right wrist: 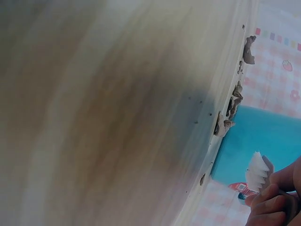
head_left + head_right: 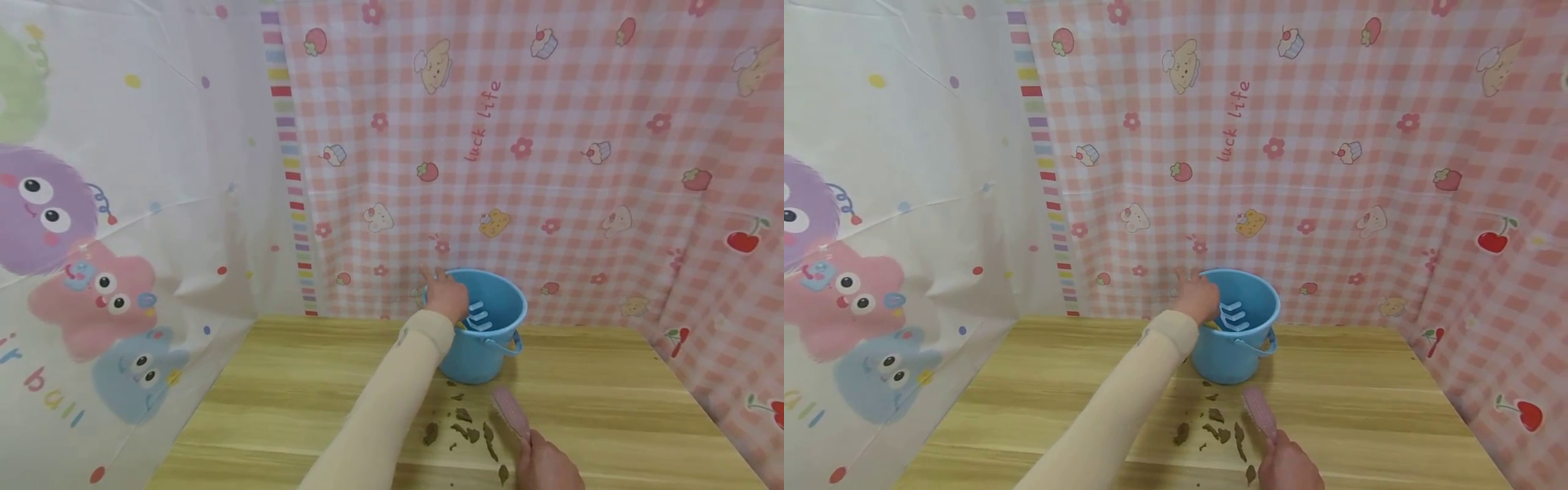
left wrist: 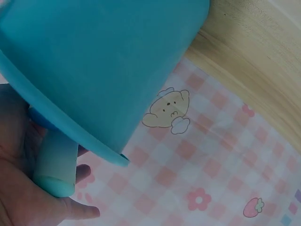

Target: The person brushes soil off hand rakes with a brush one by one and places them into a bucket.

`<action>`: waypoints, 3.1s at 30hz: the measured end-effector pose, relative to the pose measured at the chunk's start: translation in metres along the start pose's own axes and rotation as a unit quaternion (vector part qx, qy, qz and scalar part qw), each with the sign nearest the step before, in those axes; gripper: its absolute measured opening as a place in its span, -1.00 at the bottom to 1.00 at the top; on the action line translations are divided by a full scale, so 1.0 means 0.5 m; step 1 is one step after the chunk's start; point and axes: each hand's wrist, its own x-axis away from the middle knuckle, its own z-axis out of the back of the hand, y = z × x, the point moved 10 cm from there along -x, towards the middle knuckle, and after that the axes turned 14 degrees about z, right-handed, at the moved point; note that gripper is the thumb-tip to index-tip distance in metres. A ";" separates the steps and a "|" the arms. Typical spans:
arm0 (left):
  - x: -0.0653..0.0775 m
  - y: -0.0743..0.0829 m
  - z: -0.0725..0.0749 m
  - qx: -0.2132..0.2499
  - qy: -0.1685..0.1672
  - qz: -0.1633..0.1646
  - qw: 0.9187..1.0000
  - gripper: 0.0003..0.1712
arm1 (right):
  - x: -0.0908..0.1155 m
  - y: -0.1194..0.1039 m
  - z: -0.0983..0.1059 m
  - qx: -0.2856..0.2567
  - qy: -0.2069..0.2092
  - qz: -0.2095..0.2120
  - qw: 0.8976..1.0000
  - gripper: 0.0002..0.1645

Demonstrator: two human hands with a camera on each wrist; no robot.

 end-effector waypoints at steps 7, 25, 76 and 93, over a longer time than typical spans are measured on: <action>-0.009 0.009 -0.017 -0.004 -0.019 0.006 1.000 -0.60 | 0.004 0.002 0.002 -0.003 0.005 -0.010 1.000 -0.59; 0.006 0.009 0.011 0.002 -0.003 -0.006 1.000 -0.64 | 0.002 -0.008 0.001 -0.002 0.006 0.016 1.000 -0.55; 0.322 -0.339 -0.122 0.313 0.049 0.004 0.949 -0.55 | -0.058 -0.031 -0.034 0.076 -0.052 0.047 0.995 -0.64; 0.379 -0.414 -0.223 0.292 0.054 0.053 0.953 -0.58 | -0.071 0.028 0.055 0.091 -0.032 0.070 0.993 -0.66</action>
